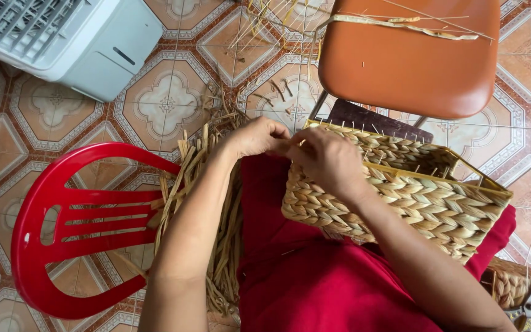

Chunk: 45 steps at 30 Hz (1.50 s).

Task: Weaving and trimming a basket made from dried plant fibers.

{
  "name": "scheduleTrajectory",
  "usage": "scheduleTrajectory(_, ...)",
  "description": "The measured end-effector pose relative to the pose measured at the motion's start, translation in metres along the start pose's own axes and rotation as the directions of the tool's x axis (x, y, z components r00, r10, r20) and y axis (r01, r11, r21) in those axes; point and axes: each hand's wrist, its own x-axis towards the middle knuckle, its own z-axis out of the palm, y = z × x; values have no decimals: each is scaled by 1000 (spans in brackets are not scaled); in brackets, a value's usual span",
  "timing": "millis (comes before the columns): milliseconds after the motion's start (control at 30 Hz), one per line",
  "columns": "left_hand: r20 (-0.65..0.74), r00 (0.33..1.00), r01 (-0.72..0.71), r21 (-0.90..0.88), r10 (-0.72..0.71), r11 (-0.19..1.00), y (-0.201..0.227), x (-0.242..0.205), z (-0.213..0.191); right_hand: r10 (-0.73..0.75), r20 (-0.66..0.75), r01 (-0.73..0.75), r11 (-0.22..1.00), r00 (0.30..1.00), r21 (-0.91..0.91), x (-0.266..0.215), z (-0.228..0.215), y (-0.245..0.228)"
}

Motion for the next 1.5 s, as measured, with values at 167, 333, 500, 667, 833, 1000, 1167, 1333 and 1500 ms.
scheduleTrajectory(167,73,997,-14,-234,32,972,-31,3,10,-183,-167,153,972,969,-178,-7,15,-2)
scheduleTrajectory(333,-85,980,-196,-584,181,788,-27,-31,-8,-158,-221,152,987,962,-45,-26,-51,-12)
scheduleTrajectory(500,-520,850,-320,-386,83,866,-38,-25,-14,111,-368,169,742,923,649,-80,-122,16)
scheduleTrajectory(667,-402,844,-489,-309,354,815,3,-51,20,148,-476,301,605,867,737,-132,-151,56)
scheduleTrajectory(833,-358,844,-436,-25,399,900,68,-92,88,263,-392,250,443,882,861,-184,-136,95)
scheduleTrajectory(1000,-516,733,-466,94,444,880,86,-122,126,225,-351,90,715,909,693,-231,-131,109)
scheduleTrajectory(1167,-486,802,-351,89,348,932,83,-133,124,-27,-370,109,973,929,204,-225,-156,62)
scheduleTrajectory(1333,-565,564,-327,517,602,791,123,-140,109,-124,-436,67,987,891,-143,-229,-151,49)
scheduleTrajectory(1500,-144,701,-700,51,699,712,169,-102,125,-77,-435,17,990,897,-140,-231,-139,48)
